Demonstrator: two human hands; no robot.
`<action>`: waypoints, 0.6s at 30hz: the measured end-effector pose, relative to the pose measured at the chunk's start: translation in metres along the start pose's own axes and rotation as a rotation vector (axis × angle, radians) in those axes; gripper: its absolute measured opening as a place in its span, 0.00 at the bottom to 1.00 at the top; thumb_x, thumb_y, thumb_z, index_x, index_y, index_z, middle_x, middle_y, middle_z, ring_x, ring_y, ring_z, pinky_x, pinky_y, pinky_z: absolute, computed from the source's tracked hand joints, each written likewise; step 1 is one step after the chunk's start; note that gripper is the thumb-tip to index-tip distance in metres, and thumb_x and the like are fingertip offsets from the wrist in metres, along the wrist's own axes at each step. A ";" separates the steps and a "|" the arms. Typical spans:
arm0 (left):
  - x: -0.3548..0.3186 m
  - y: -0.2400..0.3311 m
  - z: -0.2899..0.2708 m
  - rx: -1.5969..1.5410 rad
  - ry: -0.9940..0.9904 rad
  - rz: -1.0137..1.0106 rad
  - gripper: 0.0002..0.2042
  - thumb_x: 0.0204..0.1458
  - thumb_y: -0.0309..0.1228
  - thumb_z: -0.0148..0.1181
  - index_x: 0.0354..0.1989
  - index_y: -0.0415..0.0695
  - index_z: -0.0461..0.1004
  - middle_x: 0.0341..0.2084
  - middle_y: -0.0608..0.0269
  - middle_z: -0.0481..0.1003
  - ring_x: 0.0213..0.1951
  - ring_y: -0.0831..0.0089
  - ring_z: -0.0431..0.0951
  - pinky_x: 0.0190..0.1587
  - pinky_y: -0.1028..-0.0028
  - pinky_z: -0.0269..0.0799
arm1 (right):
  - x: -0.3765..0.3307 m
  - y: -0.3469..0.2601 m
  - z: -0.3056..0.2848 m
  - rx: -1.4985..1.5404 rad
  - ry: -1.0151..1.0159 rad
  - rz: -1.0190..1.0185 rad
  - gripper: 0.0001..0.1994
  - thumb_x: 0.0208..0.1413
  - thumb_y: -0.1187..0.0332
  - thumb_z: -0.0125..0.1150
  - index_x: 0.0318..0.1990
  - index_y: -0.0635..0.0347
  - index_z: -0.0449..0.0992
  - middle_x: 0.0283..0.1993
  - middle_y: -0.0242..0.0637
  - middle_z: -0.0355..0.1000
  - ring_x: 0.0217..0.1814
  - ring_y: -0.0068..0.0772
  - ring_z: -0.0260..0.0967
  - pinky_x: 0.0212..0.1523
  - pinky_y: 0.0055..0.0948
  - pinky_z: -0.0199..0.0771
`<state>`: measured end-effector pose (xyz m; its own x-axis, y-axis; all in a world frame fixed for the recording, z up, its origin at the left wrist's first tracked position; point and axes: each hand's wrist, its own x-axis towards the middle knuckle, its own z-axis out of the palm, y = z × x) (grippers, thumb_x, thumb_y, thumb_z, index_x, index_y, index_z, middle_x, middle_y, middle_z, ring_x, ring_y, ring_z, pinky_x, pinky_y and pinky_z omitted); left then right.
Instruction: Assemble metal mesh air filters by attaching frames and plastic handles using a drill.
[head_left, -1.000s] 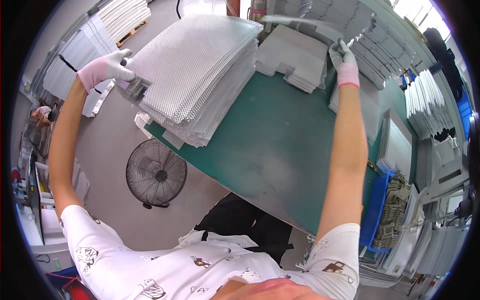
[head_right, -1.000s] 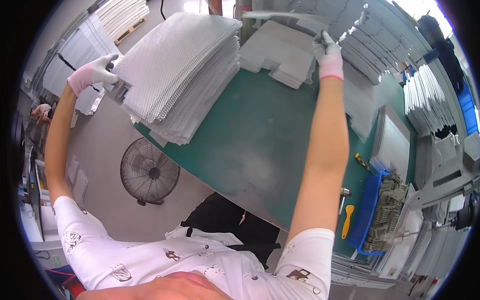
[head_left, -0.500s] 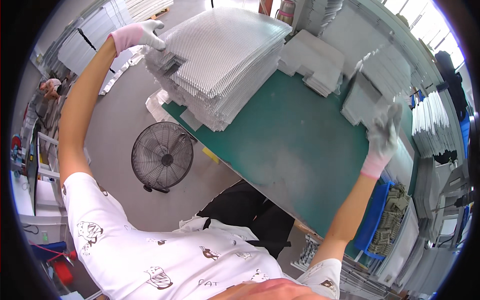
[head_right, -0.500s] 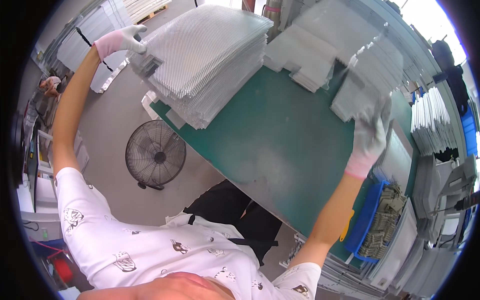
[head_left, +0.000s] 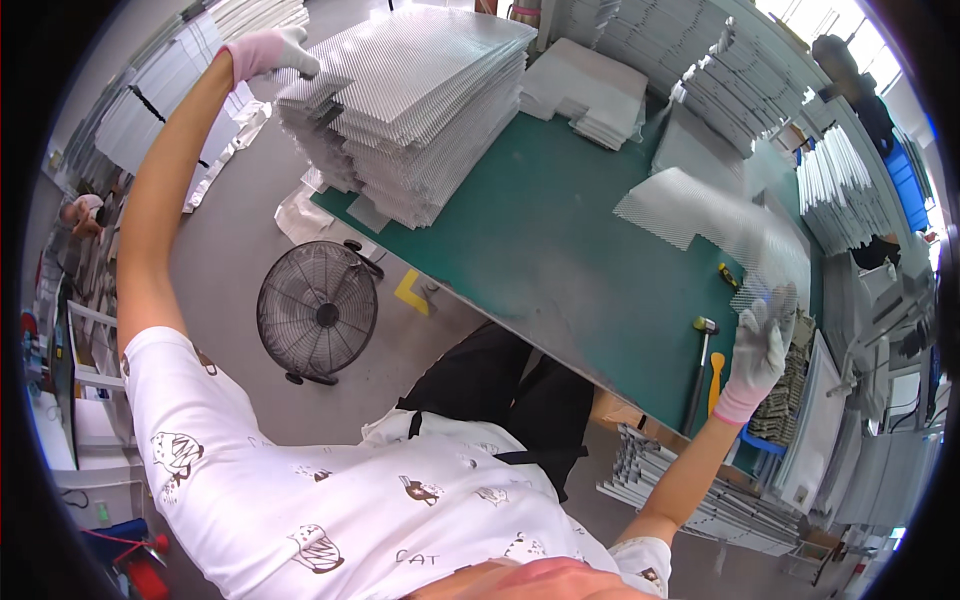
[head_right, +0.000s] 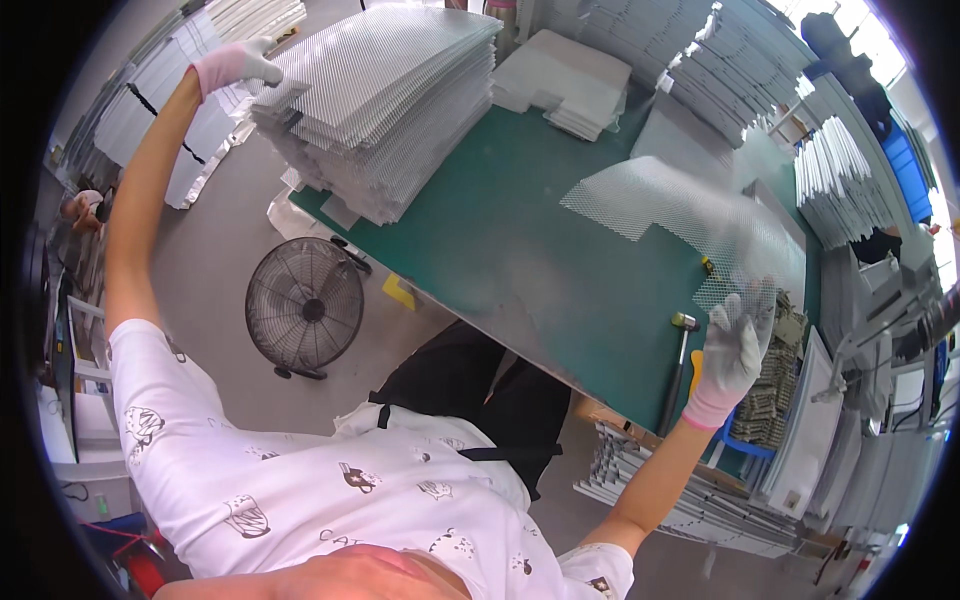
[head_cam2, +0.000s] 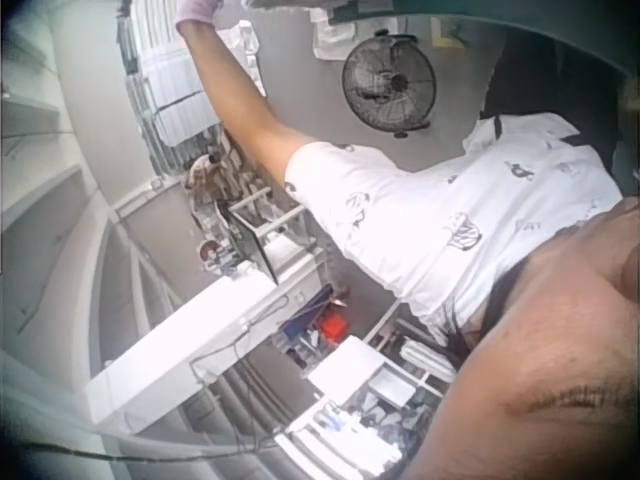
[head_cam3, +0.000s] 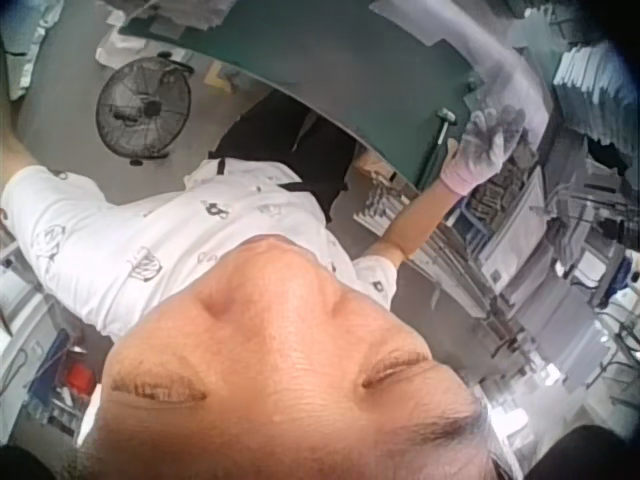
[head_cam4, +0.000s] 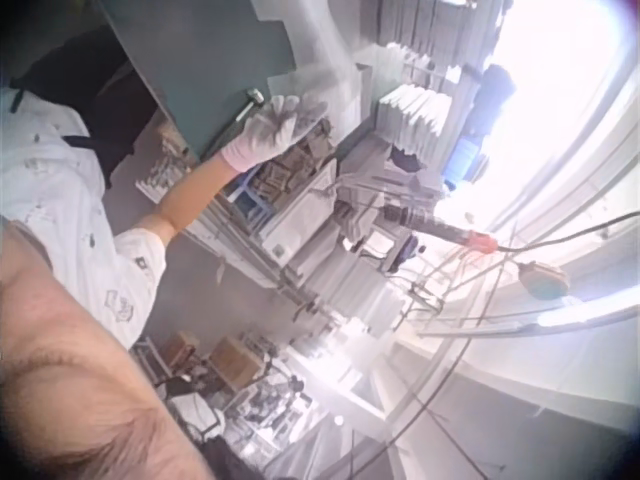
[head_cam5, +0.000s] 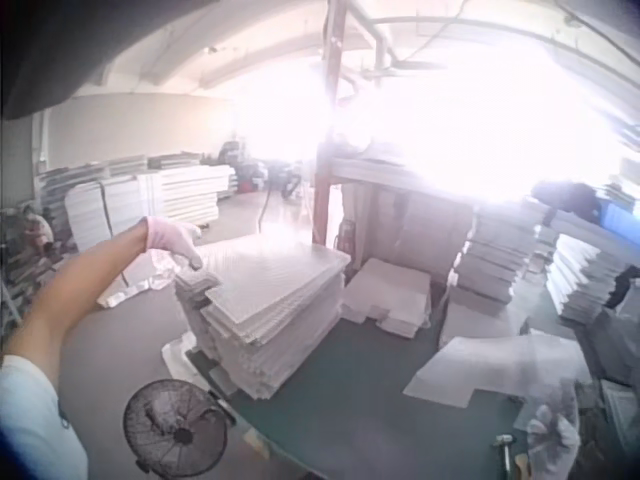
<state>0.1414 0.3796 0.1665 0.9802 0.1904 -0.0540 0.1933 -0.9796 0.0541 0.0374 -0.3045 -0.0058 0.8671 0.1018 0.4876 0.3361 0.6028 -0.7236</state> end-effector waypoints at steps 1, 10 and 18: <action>0.004 0.000 -0.005 0.008 0.021 0.052 0.33 0.35 0.42 0.62 0.48 0.27 0.67 0.36 0.48 0.73 0.37 0.65 0.73 0.38 0.72 0.67 | -0.005 0.001 -0.005 -0.022 0.069 -0.020 0.25 0.58 0.73 0.48 0.65 0.59 0.57 0.70 0.34 0.51 0.61 0.32 0.58 0.57 0.33 0.60; -0.140 0.102 -0.071 -1.297 0.625 0.383 0.31 0.41 0.29 0.58 0.57 0.30 0.60 0.48 0.47 0.68 0.41 0.64 0.74 0.45 0.68 0.71 | -0.009 -0.009 -0.028 0.438 0.161 -0.175 0.28 0.53 0.79 0.51 0.63 0.67 0.54 0.60 0.39 0.55 0.42 0.29 0.51 0.45 0.26 0.57; -0.186 0.244 0.127 -0.065 0.488 0.548 0.34 0.38 0.43 0.63 0.52 0.35 0.62 0.51 0.31 0.61 0.45 0.45 0.74 0.48 0.58 0.72 | -0.027 -0.038 -0.059 0.311 0.206 -0.240 0.23 0.55 0.76 0.48 0.60 0.68 0.60 0.46 0.49 0.61 0.47 0.37 0.56 0.51 0.35 0.58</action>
<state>0.0012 0.0975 0.0635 0.8413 -0.3042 0.4468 -0.3426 -0.9394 0.0055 0.0231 -0.3772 -0.0202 0.8437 -0.2116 0.4934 0.4380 0.8027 -0.4047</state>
